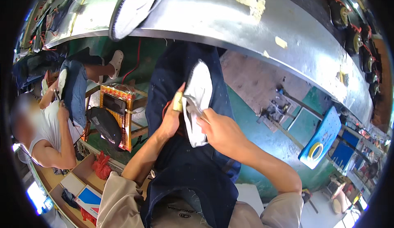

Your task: Apply glue or finishing agent to the soles of shoes using a tool, then lace them and place them back on the conveyor belt.

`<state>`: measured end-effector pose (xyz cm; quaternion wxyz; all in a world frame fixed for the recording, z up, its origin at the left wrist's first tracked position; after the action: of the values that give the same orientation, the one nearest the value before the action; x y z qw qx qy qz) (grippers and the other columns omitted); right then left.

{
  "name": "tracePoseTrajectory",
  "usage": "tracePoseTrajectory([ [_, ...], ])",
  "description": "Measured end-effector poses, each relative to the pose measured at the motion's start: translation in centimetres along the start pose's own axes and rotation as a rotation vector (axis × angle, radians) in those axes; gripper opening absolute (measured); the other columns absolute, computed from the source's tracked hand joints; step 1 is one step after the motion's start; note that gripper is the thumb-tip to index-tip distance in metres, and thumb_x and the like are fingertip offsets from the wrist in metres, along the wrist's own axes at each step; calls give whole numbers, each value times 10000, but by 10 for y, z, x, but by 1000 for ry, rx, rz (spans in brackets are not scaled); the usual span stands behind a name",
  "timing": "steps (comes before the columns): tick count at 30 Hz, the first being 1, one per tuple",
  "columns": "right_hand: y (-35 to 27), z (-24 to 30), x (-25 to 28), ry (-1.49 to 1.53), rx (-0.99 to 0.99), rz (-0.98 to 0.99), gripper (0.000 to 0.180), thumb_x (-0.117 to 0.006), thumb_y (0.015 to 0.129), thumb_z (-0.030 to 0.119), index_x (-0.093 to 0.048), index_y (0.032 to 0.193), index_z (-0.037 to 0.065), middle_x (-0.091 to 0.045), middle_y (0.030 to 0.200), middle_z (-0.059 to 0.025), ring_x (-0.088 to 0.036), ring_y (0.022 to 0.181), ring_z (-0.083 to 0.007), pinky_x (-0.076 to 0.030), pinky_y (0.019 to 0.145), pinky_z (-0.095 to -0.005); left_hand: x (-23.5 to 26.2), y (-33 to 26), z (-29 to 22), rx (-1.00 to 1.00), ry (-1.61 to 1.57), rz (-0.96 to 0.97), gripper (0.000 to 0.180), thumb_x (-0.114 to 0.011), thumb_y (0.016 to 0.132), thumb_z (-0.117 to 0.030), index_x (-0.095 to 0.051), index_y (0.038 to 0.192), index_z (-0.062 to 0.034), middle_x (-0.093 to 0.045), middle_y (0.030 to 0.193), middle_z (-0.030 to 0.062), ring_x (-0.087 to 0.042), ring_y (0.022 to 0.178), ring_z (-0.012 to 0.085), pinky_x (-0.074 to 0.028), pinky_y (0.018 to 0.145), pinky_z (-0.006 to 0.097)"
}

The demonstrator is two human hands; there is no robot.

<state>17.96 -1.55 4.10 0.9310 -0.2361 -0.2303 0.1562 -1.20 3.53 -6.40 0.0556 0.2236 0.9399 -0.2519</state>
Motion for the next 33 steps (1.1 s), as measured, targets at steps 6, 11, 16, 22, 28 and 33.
tracePoseTrajectory([
  [6, 2, 4, 15, -407, 263, -28, 147, -566, 1005, 130, -520, 997, -10, -658, 753, -204, -674, 700, -404, -530, 629, -488, 3, -7, 2, -51, -94, 9, 610, -329, 1146, -388, -248, 1646, -48, -383, 1641, 118, -366, 1507, 220, -265, 1244, 347],
  [11, 6, 20, 21, -848, 389, -15, 152, -603, 979, 141, -555, 922, 9, -657, 737, -156, -697, 646, -319, -561, 577, -404, -4, -11, -6, -177, 63, -14, 621, -410, 1120, -361, -283, 1634, -37, -384, 1644, 121, -352, 1519, 218, -245, 1255, 354],
  [16, 17, -10, -10, -666, 304, -33, 303, -588, 1046, 298, -525, 925, 27, -650, 692, -145, -682, 579, -321, -544, 521, -412, 1, -15, 0, -60, -248, -12, 628, -451, 1096, -250, -238, 1650, -43, -324, 1673, 126, -305, 1542, 225, -221, 1263, 357],
  [22, 17, -29, -50, -346, 194, -296, 310, -604, 1051, 286, -493, 929, 23, -660, 671, -174, -678, 595, -381, -527, 515, -467, 12, -8, 10, 41, -27, -28, 668, -529, 1013, -163, -299, 1616, 10, -396, 1604, 173, -349, 1504, 279, -261, 1236, 380],
  [28, 27, -32, -50, 29, 133, -243, 310, -585, 1067, 282, -516, 989, -10, -676, 702, -181, -689, 598, -326, -515, 532, -426, 4, -7, 14, -200, 278, -208, 525, -499, 1031, -215, -457, 1494, 30, -558, 1408, 186, -518, 1304, 292, -388, 1129, 389],
  [33, 28, -22, -9, 454, -75, 130, 364, -529, 1094, 333, -535, 1027, -25, -714, 753, -149, -708, 619, -237, -528, 539, -368, 12, -1, 22, -239, 394, -152, 521, -491, 1031, -229, -458, 1479, 35, -596, 1343, 231, -577, 1249, 338, -425, 1101, 401],
])
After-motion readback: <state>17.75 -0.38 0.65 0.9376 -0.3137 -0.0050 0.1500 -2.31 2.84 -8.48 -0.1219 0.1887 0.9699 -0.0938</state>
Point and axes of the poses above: each hand's wrist, its own y-axis towards the middle knuckle, its own x-axis out of the back of the hand, z = x × y, the point moved 1 cm from there along y, towards the middle knuckle
